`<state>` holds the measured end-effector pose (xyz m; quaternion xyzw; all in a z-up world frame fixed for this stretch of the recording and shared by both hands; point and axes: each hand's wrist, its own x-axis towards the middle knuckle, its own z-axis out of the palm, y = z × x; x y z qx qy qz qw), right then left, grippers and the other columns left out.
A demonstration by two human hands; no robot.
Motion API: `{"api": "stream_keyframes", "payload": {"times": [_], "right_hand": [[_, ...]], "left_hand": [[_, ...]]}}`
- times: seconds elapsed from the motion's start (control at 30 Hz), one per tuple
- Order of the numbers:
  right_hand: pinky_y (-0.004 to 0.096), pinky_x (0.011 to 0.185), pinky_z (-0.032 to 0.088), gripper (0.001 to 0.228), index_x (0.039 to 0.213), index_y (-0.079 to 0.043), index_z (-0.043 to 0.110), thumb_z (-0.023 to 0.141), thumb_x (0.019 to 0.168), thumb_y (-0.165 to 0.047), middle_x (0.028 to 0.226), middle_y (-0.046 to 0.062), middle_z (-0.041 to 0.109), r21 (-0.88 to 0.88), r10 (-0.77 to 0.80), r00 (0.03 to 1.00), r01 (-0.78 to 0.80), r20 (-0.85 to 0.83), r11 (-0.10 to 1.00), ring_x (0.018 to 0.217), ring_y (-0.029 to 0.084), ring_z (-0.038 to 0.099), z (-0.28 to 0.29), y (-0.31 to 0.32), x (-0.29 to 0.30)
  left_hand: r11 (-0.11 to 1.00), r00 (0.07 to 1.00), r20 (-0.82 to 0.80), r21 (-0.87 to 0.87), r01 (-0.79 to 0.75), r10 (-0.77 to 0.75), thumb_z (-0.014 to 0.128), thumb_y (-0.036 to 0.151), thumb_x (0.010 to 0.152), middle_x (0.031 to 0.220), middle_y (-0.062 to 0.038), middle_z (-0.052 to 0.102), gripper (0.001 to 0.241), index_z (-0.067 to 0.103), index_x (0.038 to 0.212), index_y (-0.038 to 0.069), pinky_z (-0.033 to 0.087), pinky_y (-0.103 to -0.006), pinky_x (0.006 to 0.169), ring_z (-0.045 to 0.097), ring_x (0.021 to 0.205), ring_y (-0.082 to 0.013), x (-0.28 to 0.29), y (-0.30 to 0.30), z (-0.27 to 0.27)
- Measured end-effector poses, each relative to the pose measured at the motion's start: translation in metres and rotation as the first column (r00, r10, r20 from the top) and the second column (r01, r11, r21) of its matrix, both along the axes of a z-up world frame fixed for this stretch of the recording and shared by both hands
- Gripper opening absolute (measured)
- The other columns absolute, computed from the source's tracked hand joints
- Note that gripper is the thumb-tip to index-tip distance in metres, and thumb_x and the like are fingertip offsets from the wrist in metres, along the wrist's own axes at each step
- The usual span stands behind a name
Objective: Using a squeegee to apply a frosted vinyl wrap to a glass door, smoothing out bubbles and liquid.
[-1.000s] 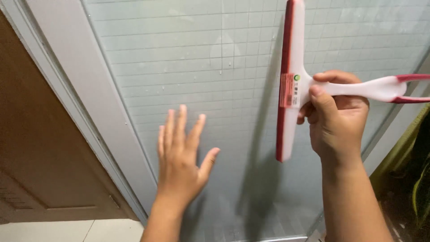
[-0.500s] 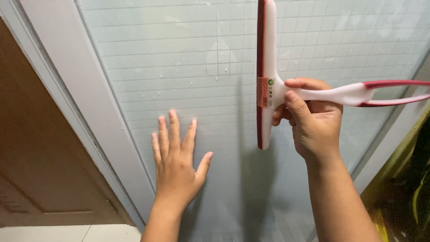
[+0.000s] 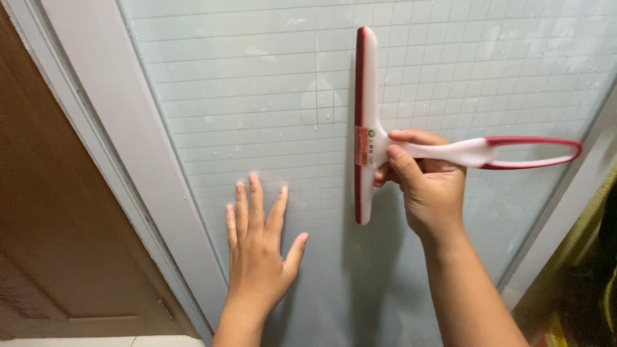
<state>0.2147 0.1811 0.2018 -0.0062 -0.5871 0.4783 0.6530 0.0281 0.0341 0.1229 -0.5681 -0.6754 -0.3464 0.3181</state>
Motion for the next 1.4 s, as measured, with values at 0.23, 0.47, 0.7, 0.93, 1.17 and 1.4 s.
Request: {"api": "stream_keyframes", "payload": {"times": [0.23, 0.47, 0.7, 0.93, 1.17, 1.4], "right_hand": [[0.036, 0.059, 0.064, 0.014, 0.107, -0.003, 0.069, 0.071, 0.094, -0.008, 0.075, 0.013, 0.065, -0.152, -0.097, 0.995, 0.097, 0.007, 0.984, 0.058, 0.022, 0.065, 0.000, 0.005, -0.005], [0.035, 0.054, 0.059, 0.010, 0.103, -0.002, 0.069, 0.069, 0.094, -0.007, 0.070, 0.014, 0.063, -0.219, -0.114, 0.993, 0.108, -0.017, 0.970, 0.054, 0.021, 0.062, 0.001, 0.016, 0.011], [0.036, 0.054, 0.058, 0.010, 0.103, -0.002, 0.068, 0.068, 0.094, -0.006, 0.067, 0.013, 0.061, -0.271, -0.126, 0.992, 0.114, -0.029, 0.956, 0.053, 0.022, 0.061, -0.002, 0.030, 0.029], [0.034, 0.052, 0.057, 0.013, 0.103, -0.003, 0.069, 0.072, 0.091, -0.008, 0.067, 0.012, 0.063, -0.259, -0.111, 0.990, 0.084, -0.092, 0.962, 0.052, 0.020, 0.061, -0.014, 0.065, 0.049], [0.026, 0.051, 0.056, 0.016, 0.108, -0.008, 0.064, 0.070, 0.094, -0.012, 0.071, 0.007, 0.062, -0.266, -0.236, 0.948, 0.176, -0.213, 0.948, 0.052, 0.013, 0.061, -0.022, 0.114, 0.127], [0.022, 0.049, 0.059, 0.018, 0.112, -0.009, 0.064, 0.072, 0.096, -0.015, 0.072, 0.003, 0.061, -0.352, -0.412, 0.887, 0.325, -0.208, 0.878, 0.052, 0.009, 0.061, -0.040, 0.147, 0.190]], "left_hand": [[0.997, 0.998, 0.031, 0.049, 0.054, -0.056, 0.071, 0.035, 0.091, 0.171, -0.025, 0.001, 0.073, 0.043, 0.155, 0.016, 0.014, -0.0621, 0.123, 0.009, 0.159, -0.0425, 0.000, 0.000, -0.001], [0.998, 0.999, 0.009, 0.045, 0.038, -0.039, 0.069, 0.037, 0.090, 0.171, -0.025, 0.002, 0.073, 0.042, 0.155, 0.017, 0.014, -0.0595, 0.124, 0.010, 0.159, -0.0417, -0.004, 0.001, -0.006], [0.998, 0.999, 0.016, 0.045, 0.042, -0.043, 0.069, 0.037, 0.089, 0.171, -0.025, 0.002, 0.073, 0.042, 0.155, 0.018, 0.013, -0.0599, 0.124, 0.010, 0.159, -0.0420, -0.004, 0.001, -0.006], [0.998, 1.000, -0.007, 0.054, 0.024, -0.023, 0.068, 0.041, 0.088, 0.172, -0.025, 0.003, 0.075, 0.042, 0.155, 0.019, 0.014, -0.0595, 0.124, 0.010, 0.159, -0.0415, -0.008, 0.006, -0.011], [0.996, 0.998, -0.055, 0.079, -0.026, 0.031, 0.066, 0.043, 0.086, 0.172, -0.026, 0.007, 0.078, 0.040, 0.156, 0.021, 0.016, -0.0608, 0.124, 0.011, 0.160, -0.0421, -0.011, 0.013, -0.019], [0.989, 0.998, -0.026, 0.139, -0.060, 0.064, 0.065, 0.045, 0.085, 0.173, -0.026, 0.008, 0.078, 0.042, 0.155, 0.023, 0.014, -0.0633, 0.125, 0.011, 0.161, -0.0438, -0.007, 0.025, -0.026]]}}
